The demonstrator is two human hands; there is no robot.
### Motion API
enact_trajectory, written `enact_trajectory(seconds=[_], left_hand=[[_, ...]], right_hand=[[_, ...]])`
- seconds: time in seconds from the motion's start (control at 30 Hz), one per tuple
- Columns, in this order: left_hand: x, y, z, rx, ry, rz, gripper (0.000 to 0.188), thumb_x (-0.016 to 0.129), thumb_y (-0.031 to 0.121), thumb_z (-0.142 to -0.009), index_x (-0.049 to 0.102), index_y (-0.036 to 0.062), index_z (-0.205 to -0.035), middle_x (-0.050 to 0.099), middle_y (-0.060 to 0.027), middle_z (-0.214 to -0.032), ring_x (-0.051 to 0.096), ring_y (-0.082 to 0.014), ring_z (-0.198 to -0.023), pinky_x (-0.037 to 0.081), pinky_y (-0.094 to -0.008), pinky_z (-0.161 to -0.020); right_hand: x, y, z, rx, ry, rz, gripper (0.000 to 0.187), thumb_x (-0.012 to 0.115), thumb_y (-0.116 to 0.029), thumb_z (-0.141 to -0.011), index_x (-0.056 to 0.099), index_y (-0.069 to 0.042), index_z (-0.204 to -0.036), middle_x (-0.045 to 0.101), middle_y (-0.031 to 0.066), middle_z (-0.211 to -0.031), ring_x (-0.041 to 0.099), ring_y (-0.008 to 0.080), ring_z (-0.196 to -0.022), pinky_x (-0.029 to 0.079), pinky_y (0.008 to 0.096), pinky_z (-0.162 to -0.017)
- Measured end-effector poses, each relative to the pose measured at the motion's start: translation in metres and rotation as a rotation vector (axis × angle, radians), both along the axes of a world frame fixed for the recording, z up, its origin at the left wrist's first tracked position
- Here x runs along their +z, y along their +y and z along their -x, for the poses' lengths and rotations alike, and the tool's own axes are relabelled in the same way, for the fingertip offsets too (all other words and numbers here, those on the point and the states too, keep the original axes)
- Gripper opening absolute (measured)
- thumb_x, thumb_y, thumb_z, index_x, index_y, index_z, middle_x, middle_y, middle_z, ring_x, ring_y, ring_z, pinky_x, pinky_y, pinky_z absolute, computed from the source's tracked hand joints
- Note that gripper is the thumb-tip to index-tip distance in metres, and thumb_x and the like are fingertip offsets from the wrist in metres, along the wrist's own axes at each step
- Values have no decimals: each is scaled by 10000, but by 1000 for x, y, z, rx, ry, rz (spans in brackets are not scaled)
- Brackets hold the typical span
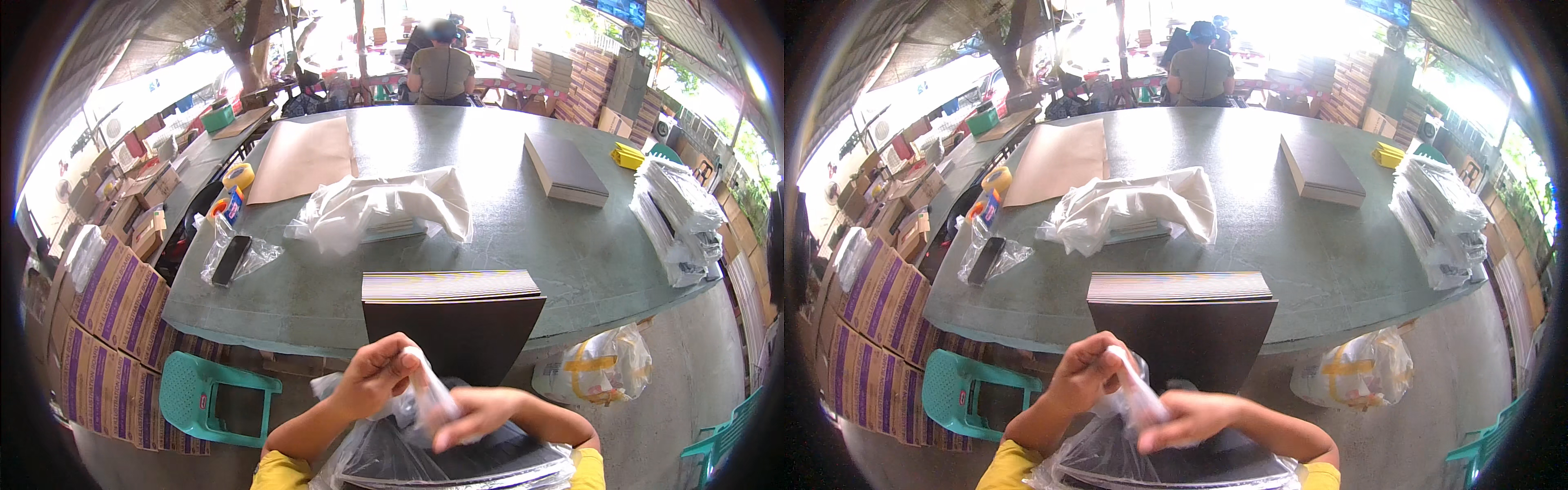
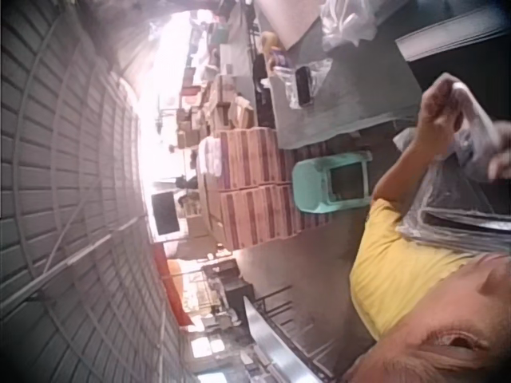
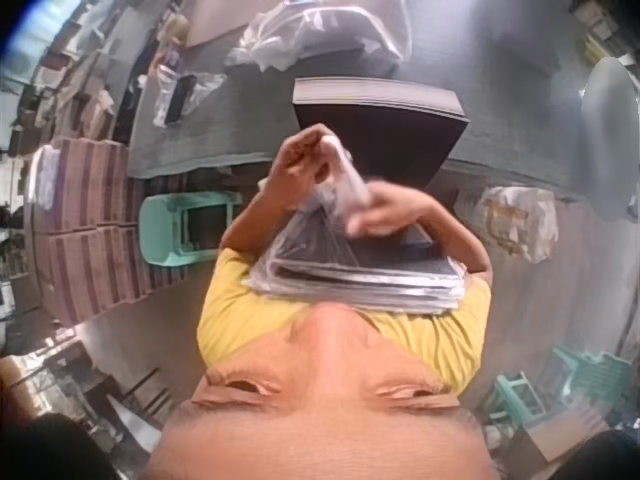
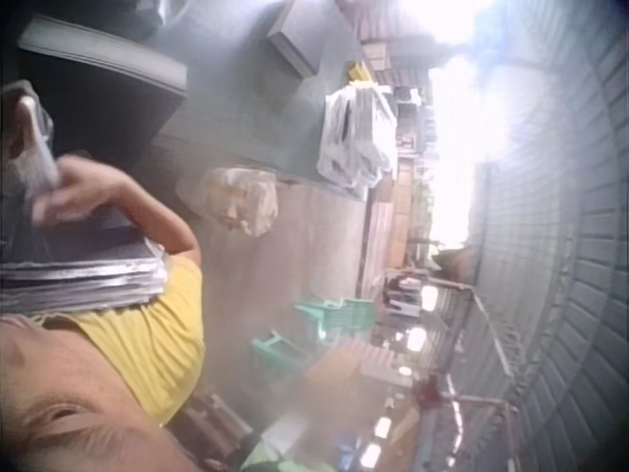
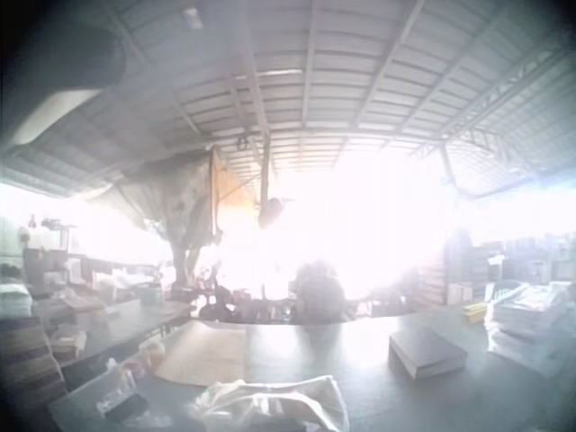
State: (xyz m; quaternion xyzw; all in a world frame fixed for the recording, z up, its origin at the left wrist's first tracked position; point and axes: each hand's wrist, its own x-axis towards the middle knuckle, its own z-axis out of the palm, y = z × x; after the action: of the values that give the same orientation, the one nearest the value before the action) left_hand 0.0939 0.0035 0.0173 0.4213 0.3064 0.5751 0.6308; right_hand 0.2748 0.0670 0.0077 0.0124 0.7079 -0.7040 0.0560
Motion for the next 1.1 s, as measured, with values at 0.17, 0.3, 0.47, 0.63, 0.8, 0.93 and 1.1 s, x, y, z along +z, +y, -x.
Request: enact_trajectory(seconds=[0.17, 0.3, 0.47, 0.63, 0.8, 0.93, 1.1], left_hand=[[-8, -2, 8, -443, 207, -120, 223, 519, 186, -838, 508, 1, -962, 485, 42, -730, 400, -11, -660, 320, -159, -541], [-16, 5, 18, -237, 141, -1, 200, 592, 132, -776, 567, -30, -892, 574, -63, -833, 521, -113, -748, 422, -271, -654], [37, -11, 2, -570, 773, -527, 277, 558, 149, -768, 503, 30, -1013, 591, -126, -802, 584, -257, -728, 466, -319, -649], [-10, -11, 32, -507, 1767, -142, 165, 479, 172, -757, 526, 58, -866, 562, -136, -641, 573, -301, -606, 452, -400, -495], [-18, 19, 56, 74, 1982, -296, 153, 551, 172, -657, 598, 80, -769, 593, -104, -717, 578, -273, -686, 458, -377, -578], [-1, 10, 67, 383, 1722, -773, 92, 570, 86, -648, 583, 61, -736, 560, -52, -666, 558, -215, -609, 435, -355, -495], [40, -41, 11, 176, 1758, -1603, 37, 557, 74, -680, 521, 79, -673, 490, -12, -649, 529, -150, -593, 426, -268, -418]], right_hand=[[18, 17, -11, -302, 503, 285, 297, 508, -214, -824, 547, 30, -660, 515, 79, -587, 500, 122, -552, 395, 261, -479], [14, 21, -19, 33, 325, 623, 323, 484, -200, -825, 536, 41, -616, 541, 103, -580, 548, 167, -547, 417, 278, -473], [1, 20, -16, -31, -577, -1080, 197, 526, -207, -743, 605, -27, -751, 600, 148, -714, 600, 282, -689, 469, 364, -585], [54, 35, -46, -196, -702, -1503, 120, 525, -109, -688, 640, -78, -707, 616, 70, -692, 609, 189, -663, 480, 334, -547], [71, -16, -25, 0, 529, -705, 108, 518, -70, -737, 448, -51, -658, 438, 72, -596, 494, 237, -599, 428, 331, -574], [90, 0, -29, 280, -19, -631, 175, 518, -166, -710, 482, -5, -649, 480, 172, -581, 491, 331, -556, 414, 379, -538], [28, 64, -57, -397, -195, -1526, 184, 516, -93, -676, 609, -82, -834, 596, 112, -823, 569, 271, -772, 451, 338, -668]])
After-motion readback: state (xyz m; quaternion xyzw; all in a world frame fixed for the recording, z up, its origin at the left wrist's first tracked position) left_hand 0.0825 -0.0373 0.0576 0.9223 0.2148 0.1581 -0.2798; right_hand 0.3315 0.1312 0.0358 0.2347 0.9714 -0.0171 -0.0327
